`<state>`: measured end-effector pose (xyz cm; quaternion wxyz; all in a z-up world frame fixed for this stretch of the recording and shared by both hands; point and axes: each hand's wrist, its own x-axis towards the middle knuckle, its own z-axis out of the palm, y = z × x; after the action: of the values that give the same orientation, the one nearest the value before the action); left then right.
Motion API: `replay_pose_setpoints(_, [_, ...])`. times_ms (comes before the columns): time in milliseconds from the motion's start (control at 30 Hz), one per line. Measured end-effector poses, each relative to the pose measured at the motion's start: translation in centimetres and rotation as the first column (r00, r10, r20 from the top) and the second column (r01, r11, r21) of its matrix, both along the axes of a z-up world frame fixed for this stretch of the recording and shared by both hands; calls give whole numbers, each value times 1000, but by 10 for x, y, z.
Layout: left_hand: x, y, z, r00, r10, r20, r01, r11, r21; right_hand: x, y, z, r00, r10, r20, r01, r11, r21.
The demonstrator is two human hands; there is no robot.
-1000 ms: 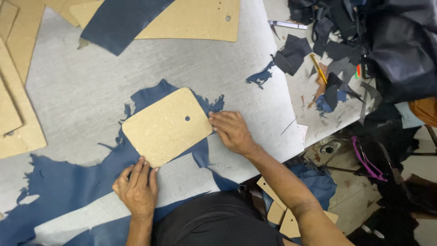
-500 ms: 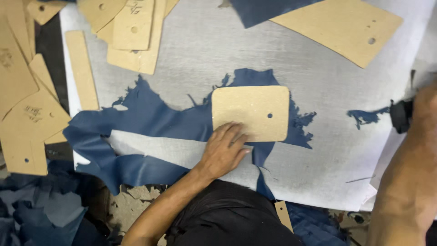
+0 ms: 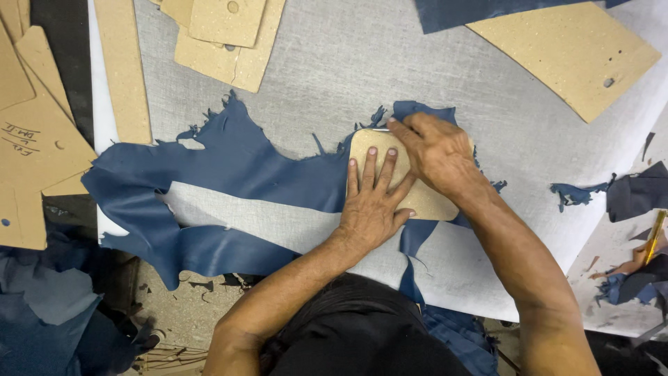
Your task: The person uses a cardboard pattern and a rotary cutter to cut shapes from a blue fabric sheet on a table. They repeatedly place the pattern, cut around it, remove the cut piece, and reposition the fabric to continue cutting.
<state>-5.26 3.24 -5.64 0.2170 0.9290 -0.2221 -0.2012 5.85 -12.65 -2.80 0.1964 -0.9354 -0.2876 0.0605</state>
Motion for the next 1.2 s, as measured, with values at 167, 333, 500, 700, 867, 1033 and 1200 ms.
replay_pose_setpoints(167, [-2, 0, -8, 994, -17, 107, 13, 999, 43, 12, 18, -3, 984, 140, 107, -131, 987, -91])
replay_pose_setpoints(333, [5, -1, 2, 998, -51, 26, 49, 996, 80, -1, 0, -16, 982, 154, 107, -139, 981, -135])
replay_pose_setpoints(500, [24, -12, 24, 993, -115, -18, 116, 970, 214, -14, -83, 1, 980, 89, 175, -53, 979, -197])
replay_pose_setpoints(700, [45, -30, 47, 964, -253, -82, 265, 885, 384, -48, -141, 34, 965, -147, 217, 206, 938, -280])
replay_pose_setpoints(867, [56, -53, 58, 941, -328, -80, 334, 871, 362, -84, -98, 26, 830, -556, 45, 557, 828, -56])
replay_pose_setpoints(1033, [71, -73, 60, 903, -426, -53, 396, 781, 484, -82, -77, 15, 780, -625, -32, 622, 780, -60])
replay_pose_setpoints(1200, [76, -80, 64, 887, -456, -74, 426, 744, 515, -81, -71, 11, 727, -686, -10, 682, 725, -98])
